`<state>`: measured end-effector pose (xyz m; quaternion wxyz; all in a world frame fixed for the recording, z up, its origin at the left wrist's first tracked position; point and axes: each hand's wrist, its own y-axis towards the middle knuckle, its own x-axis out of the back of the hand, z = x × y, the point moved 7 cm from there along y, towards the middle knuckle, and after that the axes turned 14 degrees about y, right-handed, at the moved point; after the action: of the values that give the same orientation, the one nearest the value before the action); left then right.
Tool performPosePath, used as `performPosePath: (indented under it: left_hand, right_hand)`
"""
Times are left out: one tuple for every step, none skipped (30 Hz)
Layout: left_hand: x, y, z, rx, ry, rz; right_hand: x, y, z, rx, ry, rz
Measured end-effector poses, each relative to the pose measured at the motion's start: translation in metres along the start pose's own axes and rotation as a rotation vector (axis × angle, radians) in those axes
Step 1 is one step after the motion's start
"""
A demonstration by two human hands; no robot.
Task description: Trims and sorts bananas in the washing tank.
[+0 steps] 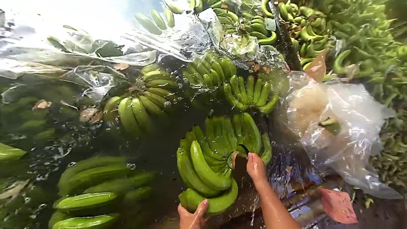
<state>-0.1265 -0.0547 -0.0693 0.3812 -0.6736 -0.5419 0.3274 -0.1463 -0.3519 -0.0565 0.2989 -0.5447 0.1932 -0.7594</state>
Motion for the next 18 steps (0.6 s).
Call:
performPosePath:
  left_hand:
    - [-0.003, -0.003, 0.001, -0.005, -0.005, -0.003]
    - [-0.007, -0.005, 0.002, -0.014, -0.003, -0.005]
    - [-0.010, -0.005, 0.003, -0.018, 0.006, -0.008]
    - [-0.013, -0.006, 0.004, -0.014, 0.022, -0.019]
    - [-0.015, -0.007, 0.005, -0.005, 0.041, -0.040]
    - [-0.015, -0.008, 0.005, 0.006, 0.066, -0.064]
    - [-0.014, -0.009, 0.003, 0.015, 0.090, -0.073]
    - [-0.013, -0.009, 0.001, 0.016, 0.113, -0.075]
    - [-0.012, -0.009, 0.000, 0.009, 0.131, -0.066]
    - [-0.013, -0.008, 0.000, -0.005, 0.149, -0.050]
    - [-0.018, -0.005, 0.001, -0.027, 0.162, -0.039]
    - [-0.024, -0.001, 0.002, -0.057, 0.177, -0.038]
    - [-0.028, 0.004, 0.004, -0.081, 0.177, -0.045]
    - [-0.031, 0.009, 0.003, -0.103, 0.158, -0.046]
    - [-0.033, 0.015, -0.002, -0.133, 0.137, -0.049]
    - [-0.030, 0.018, -0.006, -0.149, 0.136, -0.042]
    - [-0.024, 0.017, -0.008, -0.151, 0.140, -0.034]
    - [-0.019, 0.018, -0.013, -0.153, 0.130, -0.027]
  right_hand:
    - [-0.001, 0.001, -0.002, -0.040, -0.052, -0.015]
    - [-0.004, 0.002, -0.002, -0.074, -0.097, -0.024]
    - [-0.009, 0.002, -0.002, -0.100, -0.128, -0.015]
    - [-0.014, 0.000, 0.000, -0.123, -0.136, 0.015]
    - [-0.018, -0.002, -0.001, -0.134, -0.125, 0.059]
    - [-0.020, -0.005, -0.003, -0.133, -0.107, 0.103]
    - [-0.020, -0.008, -0.006, -0.121, -0.088, 0.127]
    - [-0.017, -0.009, -0.007, -0.099, -0.069, 0.132]
    - [-0.015, -0.010, -0.006, -0.077, -0.052, 0.122]
    - [-0.015, -0.007, -0.004, -0.066, -0.046, 0.116]
    - [-0.016, -0.001, -0.001, -0.064, -0.043, 0.117]
    - [-0.018, 0.005, 0.002, -0.064, -0.036, 0.132]
    - [-0.024, 0.006, 0.002, -0.059, -0.010, 0.157]
    - [-0.028, 0.001, 0.000, -0.044, 0.026, 0.190]
    - [-0.029, -0.006, 0.000, -0.018, 0.068, 0.226]
    - [-0.029, -0.014, -0.008, -0.007, 0.125, 0.257]
    - [-0.029, -0.021, -0.019, -0.017, 0.181, 0.277]
    - [-0.025, -0.022, -0.025, -0.036, 0.227, 0.292]
